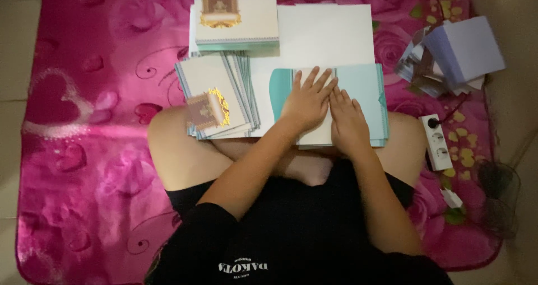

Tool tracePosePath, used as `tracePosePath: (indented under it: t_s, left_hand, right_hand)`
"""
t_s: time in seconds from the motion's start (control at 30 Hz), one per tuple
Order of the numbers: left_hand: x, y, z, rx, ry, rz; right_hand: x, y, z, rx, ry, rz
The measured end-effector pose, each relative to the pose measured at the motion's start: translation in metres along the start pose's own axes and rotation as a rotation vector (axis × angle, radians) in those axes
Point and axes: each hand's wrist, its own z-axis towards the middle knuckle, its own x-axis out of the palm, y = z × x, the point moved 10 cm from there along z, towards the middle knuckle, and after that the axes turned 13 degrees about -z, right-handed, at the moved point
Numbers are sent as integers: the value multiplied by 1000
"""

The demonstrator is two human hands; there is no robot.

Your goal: Stacking and smoothing paper cards on a floor mat

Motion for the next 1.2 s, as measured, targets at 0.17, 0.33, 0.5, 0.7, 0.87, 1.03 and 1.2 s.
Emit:
tracePosePath:
  t_s: [0.17,0.33,0.5,0.7,0.87,1.03,1.2]
  left_hand:
    - [1,3,0,-1,-43,-21]
    - [2,2,3,13,-68,-8]
    - [3,4,2,-18,-40,0]
    - [4,8,4,-51,-41,-27]
    - [-2,4,0,-41,-32,-18]
    - [-7,-1,-5,-23,-20,-3]
    - [-3,4,-1,-34,-84,-47]
  right_hand:
    - [-5,6,-24,25,-24,-50]
    - [0,-6,-12,81,28,-25]
    - [-3,-25,43,99,50,-89]
    - [-8,-9,5,129,99,-151]
    - [4,-6,-22,145,123,-130]
    - [2,-20,25,128,83,-146]
    - [-6,-25,46,118,46,-120]
